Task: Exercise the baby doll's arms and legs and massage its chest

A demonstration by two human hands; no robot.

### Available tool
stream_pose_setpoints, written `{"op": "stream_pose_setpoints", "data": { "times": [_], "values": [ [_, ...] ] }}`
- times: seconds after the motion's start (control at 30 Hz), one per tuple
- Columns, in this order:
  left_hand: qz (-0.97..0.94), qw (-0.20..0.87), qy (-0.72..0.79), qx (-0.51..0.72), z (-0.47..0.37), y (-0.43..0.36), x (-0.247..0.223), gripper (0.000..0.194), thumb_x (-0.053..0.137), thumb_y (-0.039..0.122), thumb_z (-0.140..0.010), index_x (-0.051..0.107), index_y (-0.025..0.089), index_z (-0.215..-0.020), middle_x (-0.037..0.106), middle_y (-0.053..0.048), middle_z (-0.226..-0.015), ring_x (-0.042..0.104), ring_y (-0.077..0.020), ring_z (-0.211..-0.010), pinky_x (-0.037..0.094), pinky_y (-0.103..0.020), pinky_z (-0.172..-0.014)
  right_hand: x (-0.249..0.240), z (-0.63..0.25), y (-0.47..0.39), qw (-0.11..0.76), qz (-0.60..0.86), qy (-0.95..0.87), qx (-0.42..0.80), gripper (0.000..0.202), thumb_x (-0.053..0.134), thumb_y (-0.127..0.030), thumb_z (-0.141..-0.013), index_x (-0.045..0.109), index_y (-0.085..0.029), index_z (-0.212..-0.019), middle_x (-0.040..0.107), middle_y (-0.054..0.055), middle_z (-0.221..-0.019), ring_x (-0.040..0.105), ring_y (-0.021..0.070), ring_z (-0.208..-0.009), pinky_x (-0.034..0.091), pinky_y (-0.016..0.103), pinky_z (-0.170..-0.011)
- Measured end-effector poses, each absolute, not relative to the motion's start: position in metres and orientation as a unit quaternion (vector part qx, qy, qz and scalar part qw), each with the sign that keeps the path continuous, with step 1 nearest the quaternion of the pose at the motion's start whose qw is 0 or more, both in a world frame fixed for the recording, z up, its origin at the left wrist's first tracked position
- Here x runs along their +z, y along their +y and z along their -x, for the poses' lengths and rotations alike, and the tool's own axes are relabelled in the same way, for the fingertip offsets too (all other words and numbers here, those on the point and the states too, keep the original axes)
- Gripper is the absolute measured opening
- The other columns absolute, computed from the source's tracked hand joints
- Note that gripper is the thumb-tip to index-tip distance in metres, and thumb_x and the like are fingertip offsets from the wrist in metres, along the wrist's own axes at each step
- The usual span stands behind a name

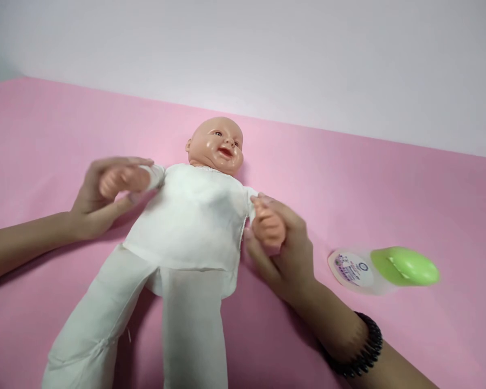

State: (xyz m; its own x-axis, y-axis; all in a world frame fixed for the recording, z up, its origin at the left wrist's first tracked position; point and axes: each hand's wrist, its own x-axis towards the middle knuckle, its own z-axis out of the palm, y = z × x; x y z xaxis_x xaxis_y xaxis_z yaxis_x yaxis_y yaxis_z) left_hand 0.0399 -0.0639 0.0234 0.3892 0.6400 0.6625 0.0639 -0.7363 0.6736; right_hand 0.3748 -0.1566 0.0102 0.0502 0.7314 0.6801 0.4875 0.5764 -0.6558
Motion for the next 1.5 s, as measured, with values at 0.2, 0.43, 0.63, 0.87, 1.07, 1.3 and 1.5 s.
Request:
{"op": "stream_pose_setpoints", "data": {
  "times": [0.2, 0.43, 0.63, 0.87, 1.07, 1.3, 1.5],
  "values": [
    [-0.863, 0.237, 0.190, 0.403, -0.036, -0.065, 0.030, 0.033, 0.080, 0.040, -0.087, 0.073, 0.034, -0.119, 0.071, -0.009, -0.134, 0.063, -0.0310, -0.132, 0.045, -0.058, -0.122, 0.011, -0.377, -0.161, 0.397, 0.363, -0.843, -0.004, 0.032, 0.073, -0.039, -0.089, 0.067, -0.035, -0.120, 0.070, 0.006, -0.130, 0.065, 0.0343, -0.129, 0.049, 0.064, -0.111],
    [-0.872, 0.219, 0.176, 0.400, -0.036, -0.062, 0.027, 0.035, 0.078, 0.039, -0.089, 0.071, 0.033, -0.123, 0.070, -0.010, -0.135, 0.061, -0.0314, -0.132, 0.045, -0.057, -0.121, 0.010, -0.379, -0.159, 0.419, 0.342, -0.841, 0.026, 0.042, 0.078, -0.035, -0.084, 0.067, -0.035, -0.124, 0.069, 0.007, -0.133, 0.064, 0.0358, -0.130, 0.048, 0.064, -0.110],
    [-0.824, 0.256, 0.194, 0.467, -0.036, -0.065, 0.021, 0.043, 0.075, 0.033, -0.092, 0.060, 0.030, -0.132, 0.067, -0.010, -0.135, 0.062, -0.0290, -0.130, 0.047, -0.054, -0.117, 0.009, -0.375, -0.158, 0.555, 0.409, -0.719, 0.086, 0.048, 0.078, -0.020, -0.078, 0.060, -0.031, -0.122, 0.069, 0.006, -0.127, 0.069, 0.0315, -0.121, 0.053, 0.062, -0.108],
    [-0.600, 0.443, 0.335, 0.575, -0.034, -0.043, 0.018, 0.041, 0.072, 0.049, -0.093, 0.051, 0.040, -0.127, 0.062, -0.002, -0.131, 0.056, -0.0282, -0.136, 0.049, -0.050, -0.110, 0.023, -0.374, -0.145, 0.711, 0.522, -0.386, 0.270, 0.059, 0.073, -0.024, -0.077, 0.045, -0.029, -0.129, 0.071, 0.007, -0.119, 0.071, 0.0286, -0.116, 0.050, 0.065, -0.110],
    [-0.383, 0.568, 0.400, 0.609, -0.028, -0.029, 0.028, 0.028, 0.074, 0.026, -0.085, 0.046, 0.027, -0.087, 0.052, 0.002, -0.081, 0.062, -0.0166, -0.090, 0.056, -0.037, -0.100, -0.005, -0.414, -0.124, 0.750, 0.521, -0.263, 0.312, 0.030, 0.070, -0.030, -0.079, 0.053, -0.028, -0.104, 0.060, 0.004, -0.117, 0.068, 0.0242, -0.121, 0.061, 0.047, -0.106],
    [-0.424, 0.567, 0.397, 0.584, -0.025, -0.029, 0.027, 0.024, 0.070, 0.029, -0.092, 0.046, 0.027, -0.088, 0.049, 0.003, -0.080, 0.059, -0.0142, -0.085, 0.055, -0.036, -0.100, -0.011, -0.421, -0.129, 0.729, 0.531, -0.323, 0.286, 0.029, 0.065, -0.029, -0.090, 0.059, -0.032, -0.118, 0.059, 0.003, -0.133, 0.063, 0.0274, -0.132, 0.053, 0.055, -0.112],
    [-0.496, 0.492, 0.394, 0.597, -0.032, -0.036, 0.021, 0.035, 0.073, 0.040, -0.093, 0.051, 0.042, -0.120, 0.060, 0.002, -0.121, 0.062, -0.0199, -0.120, 0.057, -0.039, -0.096, 0.011, -0.390, -0.147, 0.688, 0.511, -0.488, 0.165, 0.063, 0.083, -0.026, -0.081, 0.056, -0.036, -0.136, 0.049, 0.003, -0.153, 0.052, 0.0260, -0.144, 0.037, 0.058, -0.125]
  ]
}}
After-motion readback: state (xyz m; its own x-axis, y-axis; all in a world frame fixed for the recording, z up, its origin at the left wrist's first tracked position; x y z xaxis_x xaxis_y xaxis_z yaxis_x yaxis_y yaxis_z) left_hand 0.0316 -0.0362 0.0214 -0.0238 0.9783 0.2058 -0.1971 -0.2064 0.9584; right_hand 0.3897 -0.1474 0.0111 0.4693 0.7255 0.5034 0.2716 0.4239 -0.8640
